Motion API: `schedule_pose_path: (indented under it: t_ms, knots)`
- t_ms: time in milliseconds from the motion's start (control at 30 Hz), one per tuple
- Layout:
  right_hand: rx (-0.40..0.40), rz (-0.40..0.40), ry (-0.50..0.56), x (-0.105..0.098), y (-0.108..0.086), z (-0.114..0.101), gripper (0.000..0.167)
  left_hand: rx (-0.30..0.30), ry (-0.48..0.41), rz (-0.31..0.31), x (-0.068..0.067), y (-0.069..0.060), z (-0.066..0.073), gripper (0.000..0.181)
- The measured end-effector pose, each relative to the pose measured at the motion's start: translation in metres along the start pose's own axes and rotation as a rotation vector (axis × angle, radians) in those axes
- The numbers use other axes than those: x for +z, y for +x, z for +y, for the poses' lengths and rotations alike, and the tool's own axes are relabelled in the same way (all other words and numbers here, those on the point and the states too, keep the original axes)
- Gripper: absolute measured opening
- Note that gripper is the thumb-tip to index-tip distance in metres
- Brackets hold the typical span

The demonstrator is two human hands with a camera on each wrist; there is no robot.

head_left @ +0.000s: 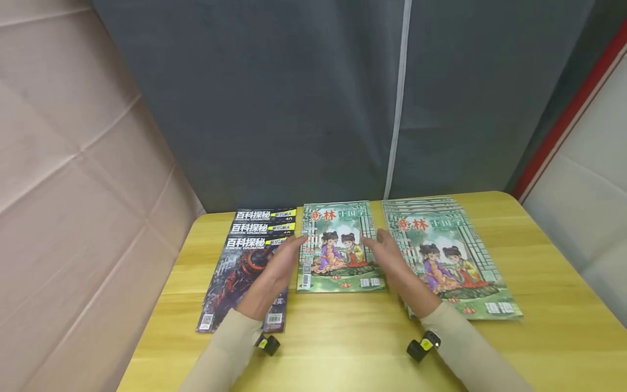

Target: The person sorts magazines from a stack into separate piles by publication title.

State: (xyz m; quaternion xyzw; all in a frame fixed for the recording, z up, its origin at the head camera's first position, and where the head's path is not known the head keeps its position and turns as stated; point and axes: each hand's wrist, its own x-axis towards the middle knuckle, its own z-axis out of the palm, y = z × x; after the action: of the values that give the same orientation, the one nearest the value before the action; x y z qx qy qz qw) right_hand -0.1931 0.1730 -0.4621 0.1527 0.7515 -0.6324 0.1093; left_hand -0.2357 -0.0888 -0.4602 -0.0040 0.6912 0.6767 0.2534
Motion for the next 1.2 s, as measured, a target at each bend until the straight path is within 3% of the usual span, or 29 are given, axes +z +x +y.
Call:
schedule_pose_path:
  t_ms: [100, 300, 400, 533, 600, 800, 900, 1000, 1200]
  knots:
    - [0.024, -0.025, 0.05, -0.001, 0.0, 0.0, 0.091, 0.009, -0.026, -0.027, 0.001, 0.003, -0.002, 0.076]
    - [0.033, -0.065, 0.152, -0.004, 0.003, -0.003, 0.089, 0.043, -0.047, -0.017, -0.005, 0.004, -0.004, 0.072]
    - [0.025, -0.091, 0.188, -0.008, 0.006, -0.004, 0.084, 0.024, -0.073, -0.009, -0.011, 0.005, -0.005, 0.068]
    - [0.009, -0.13, 0.237, -0.012, 0.01, -0.006, 0.075, -0.022, -0.14, 0.053, -0.016, 0.008, -0.006, 0.066]
    - [0.014, -0.135, 0.238, -0.012, 0.011, -0.006, 0.073, -0.022, -0.167, 0.064, -0.016, 0.011, -0.007, 0.063]
    - [0.015, -0.132, 0.233, -0.009, 0.01, -0.005, 0.072, -0.015, -0.214, 0.009, -0.003, 0.016, -0.014, 0.051]
    - [0.012, -0.137, 0.227, -0.008, 0.011, -0.006, 0.071, -0.041, -0.222, 0.049, 0.004, 0.017, -0.015, 0.049]
    - [0.034, -0.113, 0.204, -0.008, 0.011, -0.006, 0.075, -0.058, -0.2, 0.09, 0.009, 0.016, -0.016, 0.055]
    - [0.087, -0.059, 0.133, -0.009, 0.013, -0.007, 0.09, -0.024, -0.138, 0.073, 0.012, 0.017, -0.018, 0.07]
